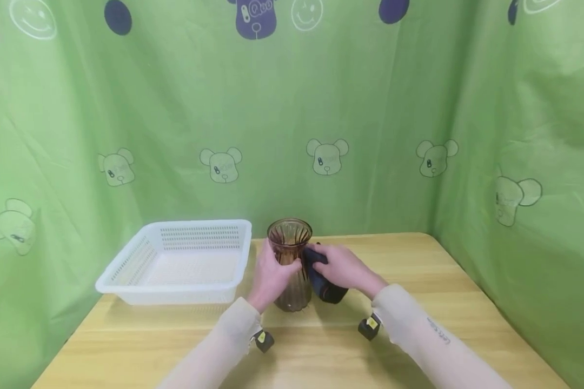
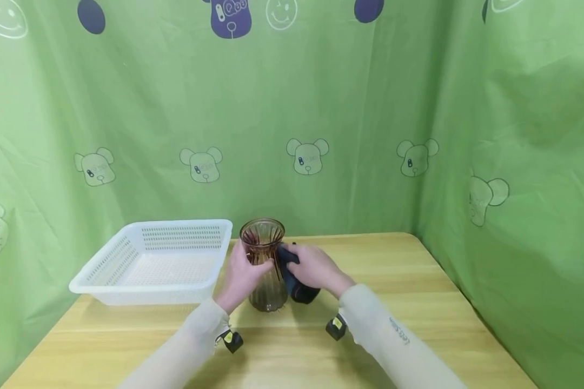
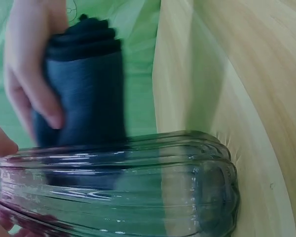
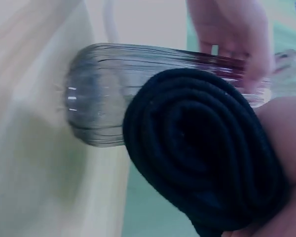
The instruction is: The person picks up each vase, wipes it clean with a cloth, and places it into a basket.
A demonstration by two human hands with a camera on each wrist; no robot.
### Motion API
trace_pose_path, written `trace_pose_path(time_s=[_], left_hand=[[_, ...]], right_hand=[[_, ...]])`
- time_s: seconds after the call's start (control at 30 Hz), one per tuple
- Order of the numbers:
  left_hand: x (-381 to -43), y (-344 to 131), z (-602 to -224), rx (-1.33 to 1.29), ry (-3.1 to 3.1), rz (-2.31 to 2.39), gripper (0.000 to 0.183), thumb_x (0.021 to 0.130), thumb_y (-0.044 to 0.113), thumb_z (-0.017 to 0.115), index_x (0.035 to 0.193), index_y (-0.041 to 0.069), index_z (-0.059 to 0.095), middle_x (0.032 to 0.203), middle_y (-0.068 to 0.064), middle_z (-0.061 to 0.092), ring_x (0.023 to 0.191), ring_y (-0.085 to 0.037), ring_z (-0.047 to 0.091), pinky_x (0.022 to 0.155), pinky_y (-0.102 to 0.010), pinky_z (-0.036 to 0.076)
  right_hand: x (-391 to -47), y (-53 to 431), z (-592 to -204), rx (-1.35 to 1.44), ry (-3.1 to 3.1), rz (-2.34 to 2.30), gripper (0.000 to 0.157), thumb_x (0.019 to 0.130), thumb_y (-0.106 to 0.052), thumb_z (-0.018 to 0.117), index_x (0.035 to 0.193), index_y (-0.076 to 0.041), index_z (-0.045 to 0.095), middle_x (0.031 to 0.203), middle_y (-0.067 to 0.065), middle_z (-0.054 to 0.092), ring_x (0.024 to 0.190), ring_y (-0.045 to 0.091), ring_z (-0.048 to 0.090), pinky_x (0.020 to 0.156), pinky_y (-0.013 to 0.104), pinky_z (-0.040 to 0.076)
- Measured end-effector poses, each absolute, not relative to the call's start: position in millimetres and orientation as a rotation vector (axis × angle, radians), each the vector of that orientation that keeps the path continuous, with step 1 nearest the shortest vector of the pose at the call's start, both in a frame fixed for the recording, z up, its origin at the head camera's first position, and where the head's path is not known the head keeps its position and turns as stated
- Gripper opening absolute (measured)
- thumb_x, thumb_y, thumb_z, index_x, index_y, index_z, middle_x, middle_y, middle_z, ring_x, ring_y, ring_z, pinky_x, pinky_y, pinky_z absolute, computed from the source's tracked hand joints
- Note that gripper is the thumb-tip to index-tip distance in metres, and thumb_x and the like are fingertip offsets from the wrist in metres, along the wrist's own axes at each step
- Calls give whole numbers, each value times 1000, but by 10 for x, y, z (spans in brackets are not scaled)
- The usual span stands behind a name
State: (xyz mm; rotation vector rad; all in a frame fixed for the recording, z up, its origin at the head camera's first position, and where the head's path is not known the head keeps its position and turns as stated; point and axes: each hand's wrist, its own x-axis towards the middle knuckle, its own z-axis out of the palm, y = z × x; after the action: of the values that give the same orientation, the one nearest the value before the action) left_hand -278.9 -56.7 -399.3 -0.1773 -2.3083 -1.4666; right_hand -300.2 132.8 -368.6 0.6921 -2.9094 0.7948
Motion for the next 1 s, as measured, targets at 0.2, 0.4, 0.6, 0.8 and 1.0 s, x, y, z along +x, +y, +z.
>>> trace_pose_path(time_s=[0.2, 0.4, 0.6, 0.8, 1.0], left_hand=[[-2801, -590, -3976, -204, -2332, -1409, 73, 72, 25, 81, 138, 15, 50, 131, -4, 53, 123, -23, 52, 112, -46, 44], [-2782, -585, -3957, -199, -2316, -1454, 79, 73, 22, 79, 143, 17, 44, 135, -5, 56, 127, -25, 53, 112, -50, 44], [-2765, -563, -3981, -145, -2295, -1481, 86, 77, 34, 82, 148, 18, 36, 137, -6, 59, 128, -25, 56, 110, -49, 46], [-2768, -540, -3973, -73, -2292, -1480, 90, 74, 41, 86, 145, 16, 36, 135, -9, 60, 125, -28, 59, 108, -49, 48], [-2785, -547, -3987, -116, -2298, -1522, 86, 76, 37, 85, 146, 17, 38, 137, -7, 58, 129, -27, 56, 112, -50, 45]], right_hand=[[-3034, 1296, -3548, 712, -2807, 816, 44, 97, -20, 64, 140, -9, 60, 119, 20, 70, 76, 17, 63, 65, 31, 53], [-3075, 1263, -3777, 707, -2899, 746, 49, 94, -15, 66, 142, -8, 57, 123, 23, 68, 85, 21, 66, 75, 37, 58], [-3083, 1242, -4072, 683, -2985, 708, 52, 91, -14, 68, 142, -11, 58, 114, 20, 71, 73, 17, 62, 66, 32, 56], [-3041, 1259, -4159, 716, -3039, 715, 52, 89, -13, 69, 140, -6, 59, 112, 21, 71, 66, 15, 60, 60, 29, 54], [-3020, 1302, -4019, 695, -2998, 748, 50, 90, -14, 70, 140, -11, 60, 114, 20, 71, 69, 16, 61, 60, 30, 55]])
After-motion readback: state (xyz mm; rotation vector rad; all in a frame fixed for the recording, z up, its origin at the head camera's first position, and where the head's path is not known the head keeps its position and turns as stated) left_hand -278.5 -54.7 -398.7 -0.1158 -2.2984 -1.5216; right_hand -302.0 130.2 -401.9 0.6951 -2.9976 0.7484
